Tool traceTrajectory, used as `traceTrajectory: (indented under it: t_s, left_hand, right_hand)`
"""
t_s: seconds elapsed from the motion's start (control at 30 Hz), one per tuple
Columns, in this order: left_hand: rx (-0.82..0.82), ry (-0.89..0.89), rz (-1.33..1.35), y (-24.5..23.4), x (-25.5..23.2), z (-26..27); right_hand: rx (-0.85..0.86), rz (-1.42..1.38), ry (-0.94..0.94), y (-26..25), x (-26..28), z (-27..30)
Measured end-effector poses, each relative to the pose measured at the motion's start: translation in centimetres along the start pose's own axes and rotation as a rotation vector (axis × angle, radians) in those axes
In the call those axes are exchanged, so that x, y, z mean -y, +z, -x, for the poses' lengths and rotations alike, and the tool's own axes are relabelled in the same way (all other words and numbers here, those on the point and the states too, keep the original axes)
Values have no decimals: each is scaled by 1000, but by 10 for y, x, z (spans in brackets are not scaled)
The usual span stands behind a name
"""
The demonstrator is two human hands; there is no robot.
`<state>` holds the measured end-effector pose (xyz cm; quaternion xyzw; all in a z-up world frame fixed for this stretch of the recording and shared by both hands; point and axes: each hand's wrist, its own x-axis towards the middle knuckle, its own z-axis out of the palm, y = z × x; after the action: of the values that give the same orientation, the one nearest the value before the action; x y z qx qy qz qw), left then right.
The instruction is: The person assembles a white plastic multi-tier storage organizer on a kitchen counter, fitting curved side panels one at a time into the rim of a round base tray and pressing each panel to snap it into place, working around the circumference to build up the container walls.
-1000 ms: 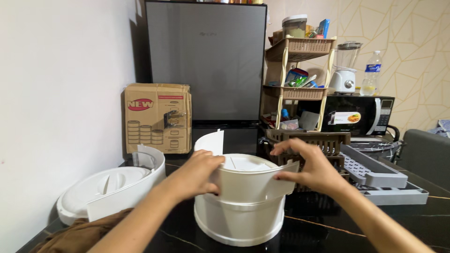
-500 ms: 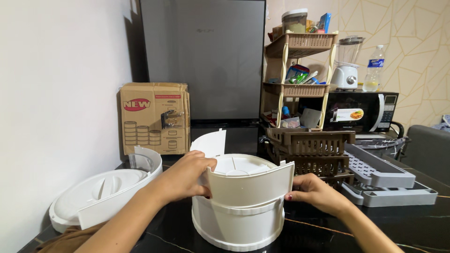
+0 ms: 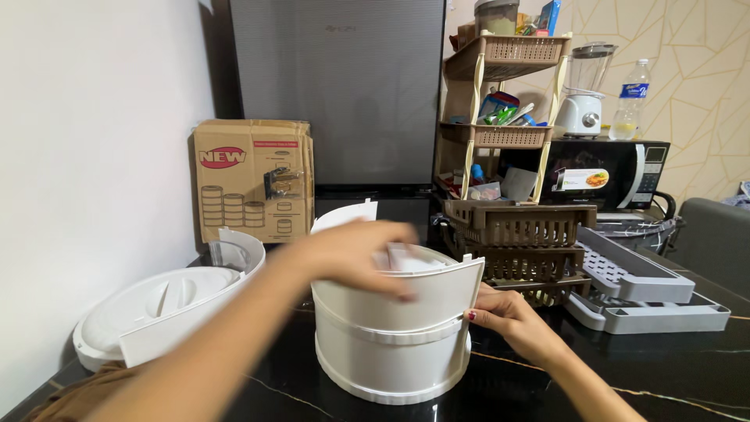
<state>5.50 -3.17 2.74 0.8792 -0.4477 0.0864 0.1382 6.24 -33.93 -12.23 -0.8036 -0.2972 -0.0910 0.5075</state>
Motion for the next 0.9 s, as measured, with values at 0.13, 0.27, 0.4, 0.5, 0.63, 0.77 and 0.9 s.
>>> traceTrajectory:
  t_s: [0.13,0.27,0.4,0.5,0.63,0.77,0.9]
  left_hand:
    - [-20,-162,-97,43,-49,-63]
    - [-183,-268,-138,64,-60,-79]
    - [-99,-366,-87,59,-64,-71]
    - [-110,-392,-75,54,-70,-69]
    - [-91,-450,-37,55,-73,-69]
    - [-185,-465,-14,61,-73,-68]
    - [-213,-465,-22,65,-79,-65]
  right_hand:
    - [-20,-63,6,4,-8,-3]
    - [-30,54,-122,3,-22,-2]
    - [-17,-22,-56,4,-28,-1]
    - [-42,-21,-75,4,-25,-2]
    - [-77,-10,-72,7,-20,-1]
    - [-90,29,-60,8,-18,0]
    - [-106,-56,18,11,-15,-1]
